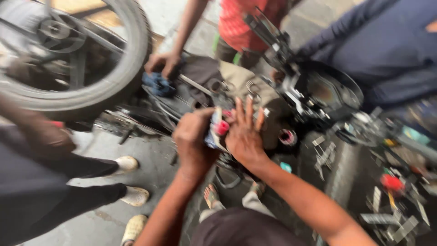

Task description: Applying grease and assembling motorcycle steering head components.

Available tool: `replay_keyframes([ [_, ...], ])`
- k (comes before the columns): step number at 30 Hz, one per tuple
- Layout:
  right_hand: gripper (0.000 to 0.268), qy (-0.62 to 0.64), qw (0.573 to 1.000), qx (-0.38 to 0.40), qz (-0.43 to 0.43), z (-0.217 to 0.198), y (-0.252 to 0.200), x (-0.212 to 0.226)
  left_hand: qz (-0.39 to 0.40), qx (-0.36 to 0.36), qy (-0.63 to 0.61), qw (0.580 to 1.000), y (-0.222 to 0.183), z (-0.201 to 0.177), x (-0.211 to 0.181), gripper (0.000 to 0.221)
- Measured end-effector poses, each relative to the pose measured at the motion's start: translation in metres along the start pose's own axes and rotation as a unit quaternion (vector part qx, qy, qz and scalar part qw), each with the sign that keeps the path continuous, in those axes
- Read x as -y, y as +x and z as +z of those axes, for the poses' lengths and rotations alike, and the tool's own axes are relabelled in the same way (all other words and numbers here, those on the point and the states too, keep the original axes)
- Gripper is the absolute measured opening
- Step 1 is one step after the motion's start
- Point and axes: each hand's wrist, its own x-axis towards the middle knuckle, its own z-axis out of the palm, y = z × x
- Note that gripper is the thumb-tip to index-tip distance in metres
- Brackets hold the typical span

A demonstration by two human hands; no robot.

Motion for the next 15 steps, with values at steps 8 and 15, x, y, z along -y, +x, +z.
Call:
replay_keyframes([
  [8, 0.055, 0.11, 0.992, -0.046, 0.049, -0.027, -0.005, -0.03, 0.018, 0.003, 0.008, 1.0, 0.001, 0.0, 0.0, 0.033],
  [15, 0.035, 0.143, 0.977, -0.109, -0.115, -0.005, -0.035, -0.03, 0.027, 0.014, 0.019, 0.999, 0.006, 0.004, 0.003, 0.033],
])
